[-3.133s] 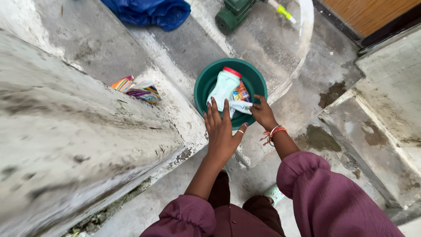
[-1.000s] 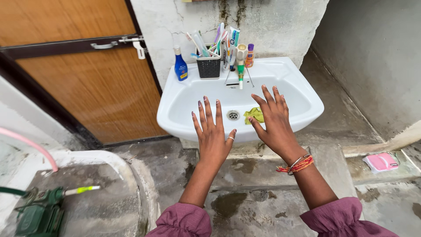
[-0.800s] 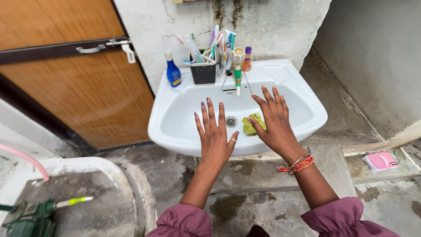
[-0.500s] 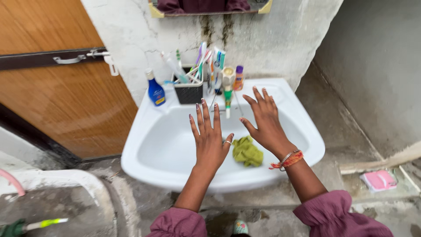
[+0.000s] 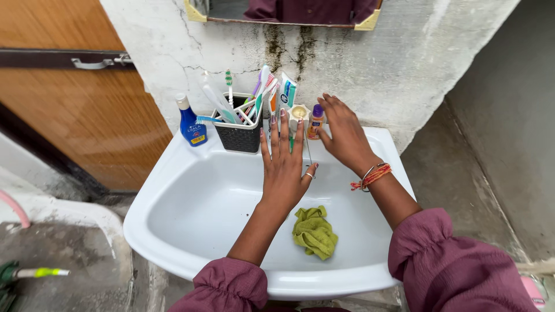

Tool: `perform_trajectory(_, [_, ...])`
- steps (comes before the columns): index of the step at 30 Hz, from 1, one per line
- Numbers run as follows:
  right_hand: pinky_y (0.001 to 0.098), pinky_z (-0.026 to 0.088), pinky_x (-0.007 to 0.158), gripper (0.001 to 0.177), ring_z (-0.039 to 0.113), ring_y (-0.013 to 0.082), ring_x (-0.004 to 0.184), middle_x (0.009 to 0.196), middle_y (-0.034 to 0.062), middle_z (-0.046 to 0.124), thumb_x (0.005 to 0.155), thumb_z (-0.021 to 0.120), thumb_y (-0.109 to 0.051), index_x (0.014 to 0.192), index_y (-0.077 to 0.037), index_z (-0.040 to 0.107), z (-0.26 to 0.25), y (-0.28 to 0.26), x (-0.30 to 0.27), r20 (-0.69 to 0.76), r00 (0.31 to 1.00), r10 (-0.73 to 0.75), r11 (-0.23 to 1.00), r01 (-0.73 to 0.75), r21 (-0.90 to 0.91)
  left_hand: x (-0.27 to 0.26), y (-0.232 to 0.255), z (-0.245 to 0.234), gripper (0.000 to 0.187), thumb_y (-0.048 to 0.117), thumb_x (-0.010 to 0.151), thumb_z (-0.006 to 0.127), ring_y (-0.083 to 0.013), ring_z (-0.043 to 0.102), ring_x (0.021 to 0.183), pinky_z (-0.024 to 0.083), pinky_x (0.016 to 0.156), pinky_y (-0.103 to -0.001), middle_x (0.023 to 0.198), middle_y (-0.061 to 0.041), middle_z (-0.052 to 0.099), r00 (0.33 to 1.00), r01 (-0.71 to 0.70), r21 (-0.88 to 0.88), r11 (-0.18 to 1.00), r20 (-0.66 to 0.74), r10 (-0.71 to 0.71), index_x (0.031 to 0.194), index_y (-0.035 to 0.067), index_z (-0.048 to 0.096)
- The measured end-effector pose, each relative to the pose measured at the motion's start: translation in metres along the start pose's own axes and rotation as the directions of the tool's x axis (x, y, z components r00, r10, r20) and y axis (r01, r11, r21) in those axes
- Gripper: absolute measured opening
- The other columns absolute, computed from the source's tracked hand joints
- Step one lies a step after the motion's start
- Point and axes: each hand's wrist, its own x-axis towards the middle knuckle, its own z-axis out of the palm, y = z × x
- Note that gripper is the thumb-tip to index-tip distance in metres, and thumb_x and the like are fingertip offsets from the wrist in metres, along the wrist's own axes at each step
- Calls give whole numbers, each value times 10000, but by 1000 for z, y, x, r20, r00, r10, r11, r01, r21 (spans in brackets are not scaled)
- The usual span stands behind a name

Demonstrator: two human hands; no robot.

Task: The person moves several toiletries from a bathroom sink into a green bucket, including toothpaste tubes, bottles, a toothbrush holder, and a faucet aerator. The person then uses a cloth to wipe the faucet and the wall area above the sink.

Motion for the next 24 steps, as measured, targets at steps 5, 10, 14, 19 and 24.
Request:
perform_trajectory(5, [429,460,1056,342,588,315,1243,1251,130,683,928,705,-122,1263,-63,662,5,8,9,-66,997,47,998,-43,50,-3,-3,5,1032,388,823,780,-419,28,1569,-7,1239,-609,1679,-261,67,999,18,55,998,43,-20,1610,47,206])
perform_trajectory(10, [436,504,939,220,633,305,1084,1085,100,708,895,751,-159,1094,-82,697,3,6,7,-104,990,93,994,-87,66,-6,-5,12,1038,402,812,787,-414,45,1563,-7,1236,-605,1671,-262,73,997,44,80,996,57,-49,1606,54,216])
perform_trajectory(14, [436,528,847,220,659,301,976,997,128,689,906,773,-192,1057,-65,675,-1,6,5,-19,972,234,970,-233,69,-8,0,15,1051,401,803,793,-419,60,1558,2,1242,-595,1671,-264,85,997,39,62,997,61,-43,1612,49,221])
perform_trajectory(19, [416,541,855,217,686,275,1023,1032,83,736,882,762,-142,1074,-80,683,-11,-6,-6,-128,972,200,967,-174,185,-16,2,8,1053,403,797,800,-423,68,1563,10,1243,-597,1669,-273,91,996,10,33,999,86,-13,1599,52,215])
perform_trajectory(24, [391,545,930,287,702,250,1079,1114,99,743,898,758,-112,1169,-58,680,-37,-34,-21,-153,963,221,942,-170,289,-33,3,-10,1063,398,808,802,-422,57,1556,8,1228,-622,1661,-276,91,998,-29,2,1000,63,28,1606,33,202])
